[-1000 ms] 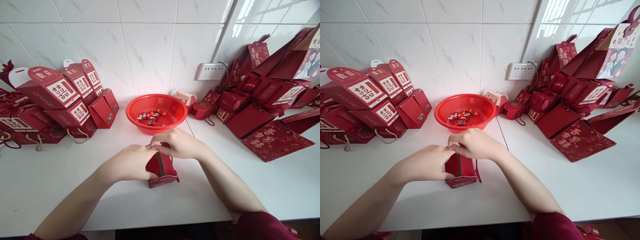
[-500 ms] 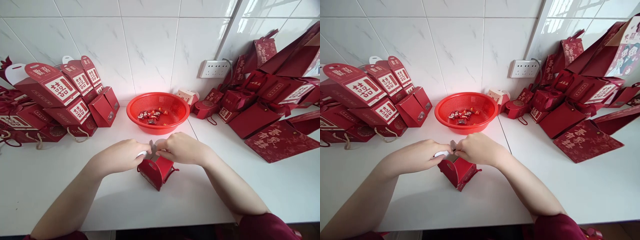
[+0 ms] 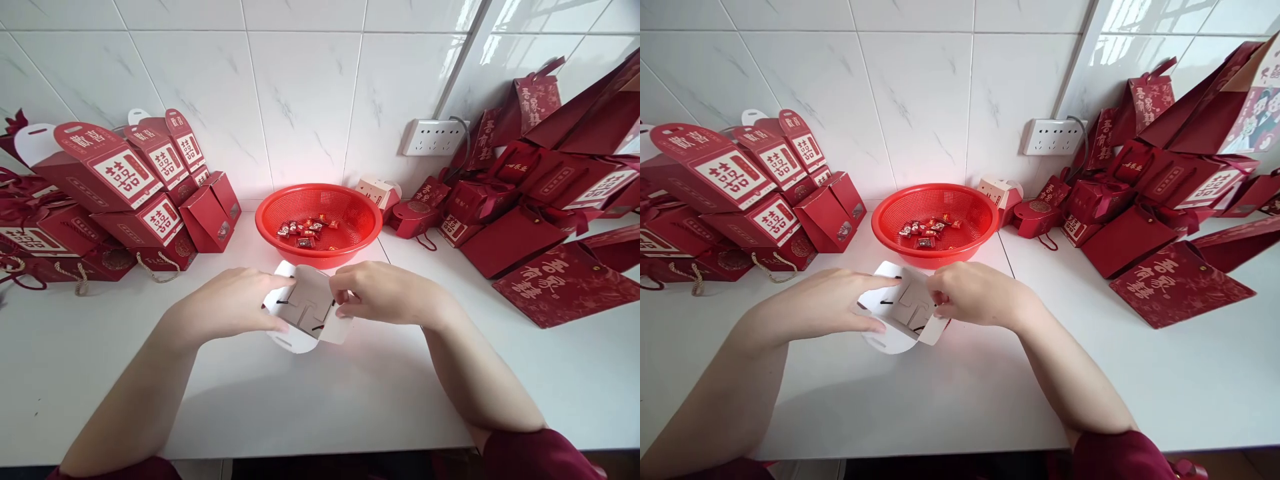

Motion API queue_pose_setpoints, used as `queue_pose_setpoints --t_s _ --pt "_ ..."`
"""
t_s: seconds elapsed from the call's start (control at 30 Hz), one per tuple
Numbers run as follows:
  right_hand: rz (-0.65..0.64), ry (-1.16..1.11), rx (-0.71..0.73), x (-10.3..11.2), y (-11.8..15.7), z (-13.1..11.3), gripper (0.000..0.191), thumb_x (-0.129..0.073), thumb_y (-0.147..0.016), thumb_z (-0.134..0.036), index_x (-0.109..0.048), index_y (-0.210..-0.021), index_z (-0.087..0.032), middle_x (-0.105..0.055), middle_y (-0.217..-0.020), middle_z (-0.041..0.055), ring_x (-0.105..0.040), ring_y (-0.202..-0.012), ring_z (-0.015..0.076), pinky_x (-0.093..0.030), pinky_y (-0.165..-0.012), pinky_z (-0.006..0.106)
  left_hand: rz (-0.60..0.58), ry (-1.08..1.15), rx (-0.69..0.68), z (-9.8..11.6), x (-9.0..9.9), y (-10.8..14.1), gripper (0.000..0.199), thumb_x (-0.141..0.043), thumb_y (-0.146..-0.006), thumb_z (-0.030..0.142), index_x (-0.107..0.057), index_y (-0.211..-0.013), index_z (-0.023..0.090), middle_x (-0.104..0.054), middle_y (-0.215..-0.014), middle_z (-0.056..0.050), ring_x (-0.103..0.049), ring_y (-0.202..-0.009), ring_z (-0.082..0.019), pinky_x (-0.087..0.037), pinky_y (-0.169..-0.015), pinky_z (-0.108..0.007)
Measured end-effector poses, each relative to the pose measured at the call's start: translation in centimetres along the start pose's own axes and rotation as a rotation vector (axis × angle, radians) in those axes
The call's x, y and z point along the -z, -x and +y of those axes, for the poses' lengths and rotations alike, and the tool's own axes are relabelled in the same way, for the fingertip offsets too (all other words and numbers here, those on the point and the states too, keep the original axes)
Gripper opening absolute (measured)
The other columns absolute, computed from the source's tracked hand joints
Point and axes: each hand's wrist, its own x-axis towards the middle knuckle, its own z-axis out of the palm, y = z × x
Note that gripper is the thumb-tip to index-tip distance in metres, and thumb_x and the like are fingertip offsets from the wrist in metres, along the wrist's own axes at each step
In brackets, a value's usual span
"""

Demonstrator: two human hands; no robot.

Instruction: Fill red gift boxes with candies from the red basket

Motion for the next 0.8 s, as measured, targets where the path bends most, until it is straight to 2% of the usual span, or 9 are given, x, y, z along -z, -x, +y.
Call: queue_pose_setpoints --t_s 0.03,0.13,0.2,0.3,0.4,0.5,0.6,0.67,0.8 --pt "-0.021 0.012 -0.014 0.0 0.1 -0.1 0.003 -0.064 -0.083 -0.018 -0.063 -0.082 -0.021 -0.064 -0.077 -0.0013 -0.054 -0.064 0.0130 -0.032 -0.055 0.026 -0.013 0.022 -0.012 -0.1 -0.2 -0.1 0.029 -0.072 -0.070 0.039 -0.066 -0.099 0.034 -0.068 -0.082 0.004 -0.064 -0.071 -0.020 -0.035 -0.050 -0.025" --pt "-0.030 0.056 -0.017 -0.5 0.2 -0.2 0.023 -0.059 -0.083 -0.013 -0.067 -0.101 -0.025 -0.070 -0.090 0.0009 -0.061 -0.076 0.0169 -0.035 -0.060 0.027 -0.048 0.055 0.027 -0.4 -1.0 -0.6 0.048 -0.076 -0.065 0.039 -0.065 -0.112 0.034 -0.069 -0.100 0.000 -0.066 -0.080 -0.022 -0.039 -0.055 -0.025" --pt "-0.029 0.100 -0.030 -0.8 0.1 -0.1 0.026 -0.055 -0.085 -0.012 -0.068 -0.104 -0.026 -0.070 -0.091 0.0016 -0.062 -0.077 0.0177 -0.034 -0.061 0.028 -0.083 0.052 0.067 -0.7 -1.5 -1.0 0.040 -0.074 -0.067 0.040 -0.069 -0.107 0.033 -0.069 -0.103 -0.002 -0.066 -0.075 -0.022 -0.039 -0.053 -0.025" --pt "-0.074 0.201 -0.109 -1.5 -0.3 0.4 0.024 -0.054 -0.085 -0.012 -0.069 -0.099 -0.024 -0.069 -0.081 0.0019 -0.060 -0.069 0.0174 -0.031 -0.055 0.028 -0.110 0.028 0.077 -1.0 -1.8 -1.5 0.021 -0.066 -0.075 0.036 -0.073 -0.094 0.030 -0.068 -0.102 -0.002 -0.063 -0.068 -0.018 -0.037 -0.051 -0.025" --pt "-0.155 0.335 -0.207 -2.3 -1.3 0.5 0.014 -0.055 -0.084 -0.012 -0.067 -0.087 -0.019 -0.067 -0.075 0.0036 -0.059 -0.065 0.0172 -0.029 -0.051 0.027 -0.145 0.015 0.061 -1.2 -1.6 -2.1 0.022 -0.056 -0.081 0.026 -0.075 -0.091 0.028 -0.068 -0.101 -0.002 -0.062 -0.069 -0.016 -0.038 -0.053 -0.025" --pt "-0.190 0.483 -0.276 -3.3 -2.6 -0.3 0.018 -0.054 -0.082 -0.002 -0.065 -0.079 -0.015 -0.066 -0.072 0.0055 -0.061 -0.065 0.0170 -0.028 -0.050 0.027 -0.152 0.015 0.038 -1.4 -1.4 -2.7 0.022 -0.054 -0.083 0.027 -0.076 -0.088 0.027 -0.070 -0.095 -0.001 -0.061 -0.068 -0.014 -0.038 -0.055 -0.025" --pt "-0.185 0.538 -0.298 -3.9 -3.5 -1.3 0.025 -0.052 -0.077 0.008 -0.064 -0.074 -0.013 -0.064 -0.067 0.0060 -0.063 -0.065 0.0176 -0.029 -0.051 0.026 -0.131 -0.006 -0.004 -2.0 -1.6 -3.4 0.023 -0.054 -0.085 0.028 -0.077 -0.082 0.026 -0.069 -0.081 0.000 -0.059 -0.063 -0.014 -0.036 -0.055 -0.026" --pt "-0.186 0.538 -0.298 -4.0 -3.6 -1.6 0.023 -0.053 -0.077 0.008 -0.064 -0.074 -0.012 -0.063 -0.066 0.0062 -0.063 -0.065 0.0183 -0.029 -0.051 0.026 -0.092 -0.025 -0.023 -2.5 -1.8 -3.7 0.023 -0.055 -0.086 0.028 -0.077 -0.082 0.028 -0.069 -0.080 0.000 -0.060 -0.066 -0.014 -0.036 -0.056 -0.026" --pt "-0.183 0.536 -0.280 -3.8 -3.1 -1.5 0.019 -0.054 -0.080 0.002 -0.065 -0.077 -0.013 -0.064 -0.067 0.0060 -0.063 -0.065 0.0187 -0.030 -0.050 0.026 0.029 -0.083 -0.002 -2.9 -1.7 -3.7 0.023 -0.054 -0.087 0.024 -0.076 -0.088 0.029 -0.068 -0.102 -0.001 -0.062 -0.077 -0.015 -0.039 -0.061 -0.026"
